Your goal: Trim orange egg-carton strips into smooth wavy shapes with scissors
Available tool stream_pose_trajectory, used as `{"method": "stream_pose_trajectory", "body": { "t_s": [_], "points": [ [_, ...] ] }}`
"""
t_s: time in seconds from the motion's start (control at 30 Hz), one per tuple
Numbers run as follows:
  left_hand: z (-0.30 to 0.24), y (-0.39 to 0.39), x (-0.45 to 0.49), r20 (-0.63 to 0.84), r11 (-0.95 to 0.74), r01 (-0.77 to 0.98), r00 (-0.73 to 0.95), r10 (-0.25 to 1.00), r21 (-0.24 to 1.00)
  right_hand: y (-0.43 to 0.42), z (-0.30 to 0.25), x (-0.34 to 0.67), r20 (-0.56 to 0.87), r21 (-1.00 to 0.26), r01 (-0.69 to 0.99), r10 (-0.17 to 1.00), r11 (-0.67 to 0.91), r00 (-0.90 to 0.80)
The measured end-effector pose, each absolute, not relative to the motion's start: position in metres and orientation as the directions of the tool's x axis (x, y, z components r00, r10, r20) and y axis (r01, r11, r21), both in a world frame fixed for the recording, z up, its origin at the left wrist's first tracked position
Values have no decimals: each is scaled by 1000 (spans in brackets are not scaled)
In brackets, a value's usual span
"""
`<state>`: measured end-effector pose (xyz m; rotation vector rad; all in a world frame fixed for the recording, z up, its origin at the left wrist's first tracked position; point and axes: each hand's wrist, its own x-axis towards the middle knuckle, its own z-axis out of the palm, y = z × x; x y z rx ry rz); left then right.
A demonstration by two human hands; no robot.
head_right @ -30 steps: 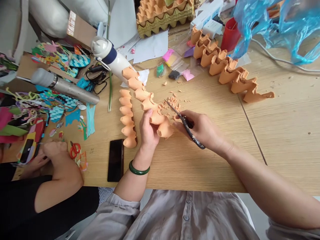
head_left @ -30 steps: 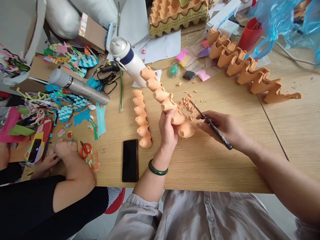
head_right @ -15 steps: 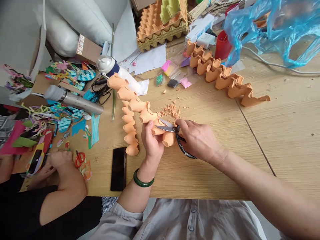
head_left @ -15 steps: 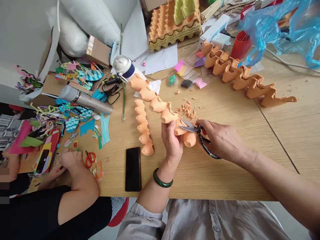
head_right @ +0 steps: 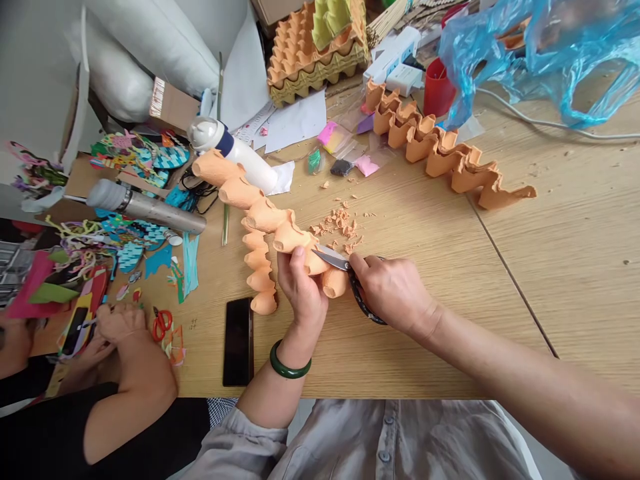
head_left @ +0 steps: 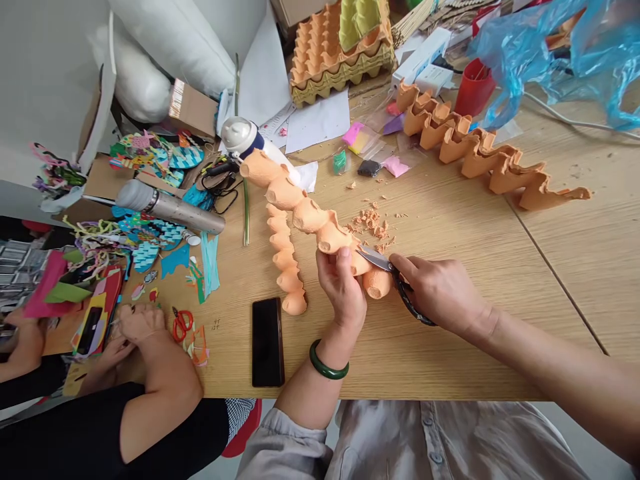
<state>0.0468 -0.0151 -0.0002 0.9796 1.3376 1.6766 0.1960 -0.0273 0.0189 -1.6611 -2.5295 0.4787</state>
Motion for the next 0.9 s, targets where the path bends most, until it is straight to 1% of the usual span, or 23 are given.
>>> {"method": "stream_pose_trajectory", "body": {
  "t_s": [0.13,0.3,0.37,0.43,0.5,0.57,0.67,0.73,0.83,0.9],
  "points": [
    [-5,-15,46,76,-121,-82,-420,904,989,-28,20,194,-135,-286,893,908,347,-396],
    [-7,-8,45,23,-98,-156,-422,906,983,-23,21,192,-232,-299,911,905,284,-358],
    [-5,-4,42,-20,-73,-205,-422,906,976,-21,20,193,-241,-337,914,918,226,-316],
    [-3,-1,40,-49,-64,-247,-426,904,967,-19,20,195,-240,-412,899,934,150,-266],
    [-1,1,38,-42,-82,-267,-428,903,960,-18,19,197,-223,-502,859,945,100,-240],
    [1,2,36,-22,-106,-272,-427,904,956,-18,18,200,-171,-569,817,958,96,-231],
    [0,2,36,-5,-128,-287,-421,907,949,-17,16,202,-97,-627,772,972,106,-212],
    [-2,1,36,17,-154,-296,-419,908,943,-18,15,203,-78,-664,741,975,104,-208],
    [-5,0,38,68,-196,-278,-410,910,940,-20,13,203,-35,-668,730,973,146,-227],
    [-6,-2,40,94,-204,-249,-392,915,947,-23,12,201,35,-611,764,971,208,-236]
  ]
}}
